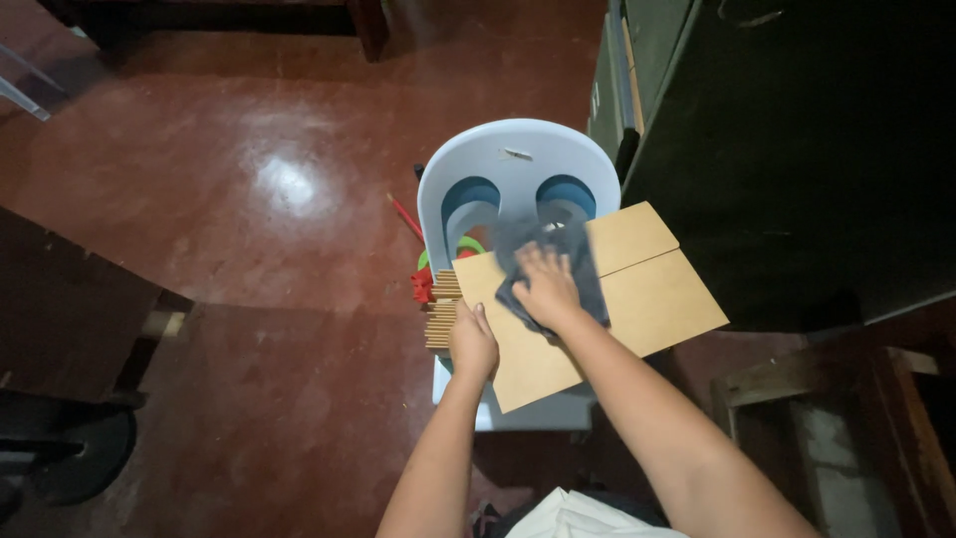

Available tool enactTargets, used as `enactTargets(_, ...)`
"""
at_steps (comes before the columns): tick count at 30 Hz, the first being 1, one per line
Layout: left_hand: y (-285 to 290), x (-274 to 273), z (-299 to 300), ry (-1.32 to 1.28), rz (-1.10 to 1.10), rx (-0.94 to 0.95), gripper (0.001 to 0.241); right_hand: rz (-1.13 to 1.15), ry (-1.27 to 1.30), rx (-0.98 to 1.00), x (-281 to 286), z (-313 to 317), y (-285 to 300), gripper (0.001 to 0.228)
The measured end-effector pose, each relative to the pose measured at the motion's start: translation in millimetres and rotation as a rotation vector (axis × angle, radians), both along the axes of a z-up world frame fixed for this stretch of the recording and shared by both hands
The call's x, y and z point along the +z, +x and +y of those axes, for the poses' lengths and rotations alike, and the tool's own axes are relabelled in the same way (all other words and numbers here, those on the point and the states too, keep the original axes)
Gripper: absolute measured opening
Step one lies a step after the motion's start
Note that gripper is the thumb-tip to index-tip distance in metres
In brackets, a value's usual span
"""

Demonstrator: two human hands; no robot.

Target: Wiping dust off brown file folders with a cloth and organizing them onto a shelf.

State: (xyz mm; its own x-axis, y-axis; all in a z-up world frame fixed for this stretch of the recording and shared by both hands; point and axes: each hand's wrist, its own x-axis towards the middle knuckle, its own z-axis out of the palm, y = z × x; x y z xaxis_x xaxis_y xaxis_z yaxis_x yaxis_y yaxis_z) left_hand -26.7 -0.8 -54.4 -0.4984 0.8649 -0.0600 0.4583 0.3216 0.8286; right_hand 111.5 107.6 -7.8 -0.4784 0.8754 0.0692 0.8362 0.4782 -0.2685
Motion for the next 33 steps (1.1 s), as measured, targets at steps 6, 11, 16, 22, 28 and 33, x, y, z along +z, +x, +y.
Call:
enactTargets(6,-9,-77,19,0.008,0.145,0.022,0.017,0.31,-0.396,0.332,41,-37,-16,0.057)
enactTargets(11,-2,4,-6,0.032,0.048,-0.016,0.028,0.411,-0.362,0.474,50,0,34,0.054)
enactTargets(16,1,9,-1,-0.013,-0.003,-0.027,0.039,0.387,-0.262,0.195,28,45,101,0.061)
enactTargets(22,1,9,-1,-0.038,0.004,-0.025,0.036,0.461,-0.227,0.01,17,15,51,0.059)
enactTargets(28,1,1,1,-0.073,0.05,-0.024,0.037,0.957,-0.477,-0.094,25,2,-8,0.051)
enactTargets(33,1,5,-2,-0.036,-0.006,0.0,0.036,1.07,-0.026,-0.125,27,30,42,0.053)
